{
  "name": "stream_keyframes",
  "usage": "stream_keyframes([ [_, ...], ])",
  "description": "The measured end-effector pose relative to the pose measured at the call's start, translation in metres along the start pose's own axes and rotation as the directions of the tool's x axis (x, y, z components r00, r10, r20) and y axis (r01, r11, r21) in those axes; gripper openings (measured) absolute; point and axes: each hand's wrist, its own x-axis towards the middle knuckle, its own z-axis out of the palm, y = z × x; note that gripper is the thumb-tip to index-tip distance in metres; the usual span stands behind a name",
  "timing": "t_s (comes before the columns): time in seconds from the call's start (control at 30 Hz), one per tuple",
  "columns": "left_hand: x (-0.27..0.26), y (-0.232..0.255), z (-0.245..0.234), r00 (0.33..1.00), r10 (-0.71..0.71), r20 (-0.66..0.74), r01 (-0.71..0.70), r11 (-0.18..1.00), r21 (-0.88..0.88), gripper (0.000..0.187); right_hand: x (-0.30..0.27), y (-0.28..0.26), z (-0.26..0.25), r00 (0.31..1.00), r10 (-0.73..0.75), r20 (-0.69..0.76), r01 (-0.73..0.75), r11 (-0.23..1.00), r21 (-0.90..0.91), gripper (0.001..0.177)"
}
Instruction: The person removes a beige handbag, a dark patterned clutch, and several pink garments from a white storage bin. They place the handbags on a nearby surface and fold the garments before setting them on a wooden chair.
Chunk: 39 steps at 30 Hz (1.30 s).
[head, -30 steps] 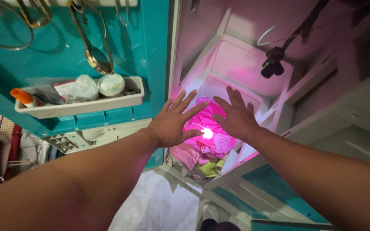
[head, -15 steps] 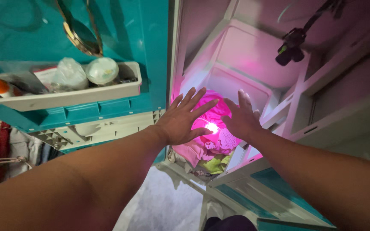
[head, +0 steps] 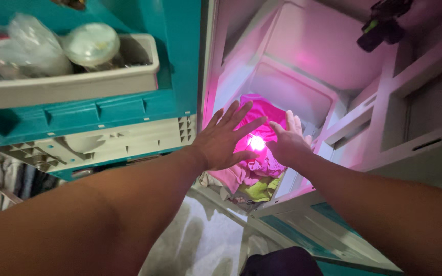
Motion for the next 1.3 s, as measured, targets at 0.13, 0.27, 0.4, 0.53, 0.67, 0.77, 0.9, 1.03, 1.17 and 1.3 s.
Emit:
stream_keyframes([
  [0.13, 0.007, -0.011, 0.022, 0.999, -0.031, 0.014, 0.031, 0.999, -0.013, 0.089, 0.012, 0.004, 0.028, 0.999, 0.034, 0.040, -0.033, 0.999, -0.040, 0.073],
  [0.27, 0.012, -0.024, 0.052, 1.000, -0.030, 0.002, 0.030, 0.999, -0.030, 0.090, 0.018, 0.011, 0.054, 0.988, 0.053, 0.147, -0.042, 0.996, -0.079, 0.079],
  [0.4, 0.012, -0.034, 0.082, 0.999, 0.002, -0.051, -0.003, 1.000, -0.014, 0.092, 0.021, 0.010, 0.078, 0.970, 0.085, 0.228, -0.059, 0.991, -0.117, 0.085],
  [0.53, 0.017, -0.040, 0.108, 0.998, -0.054, 0.013, 0.055, 0.998, -0.041, 0.094, 0.025, 0.011, 0.100, 0.946, 0.095, 0.311, -0.054, 0.989, -0.140, 0.088],
  [0.67, 0.013, -0.048, 0.137, 0.998, -0.036, -0.048, 0.035, 0.999, -0.028, 0.092, 0.030, 0.014, 0.126, 0.939, 0.064, 0.338, -0.021, 0.992, -0.128, 0.083],
  [0.77, 0.012, -0.053, 0.157, 0.998, -0.033, -0.052, 0.029, 0.996, -0.084, 0.092, 0.036, 0.019, 0.144, 0.922, 0.053, 0.385, -0.008, 0.993, -0.119, 0.078],
  [0.9, 0.013, -0.058, 0.181, 0.998, -0.053, -0.020, 0.052, 0.997, -0.055, 0.092, 0.045, 0.022, 0.173, 0.930, 0.081, 0.360, -0.043, 0.993, -0.111, 0.064],
  [1.03, 0.014, -0.060, 0.197, 0.995, -0.082, 0.050, 0.086, 0.993, -0.083, 0.090, 0.058, 0.035, 0.204, 0.927, 0.082, 0.366, -0.047, 0.993, -0.105, 0.054],
  [1.17, 0.012, -0.059, 0.205, 0.993, -0.098, 0.071, 0.105, 0.989, -0.101, 0.089, 0.077, 0.055, 0.235, 0.934, -0.067, 0.350, 0.134, 0.976, -0.171, 0.058],
  [1.3, 0.009, -0.061, 0.204, 0.992, -0.110, 0.064, 0.115, 0.990, -0.082, 0.090, 0.090, 0.064, 0.247, 0.958, -0.140, 0.249, 0.205, 0.944, -0.257, 0.068],
])
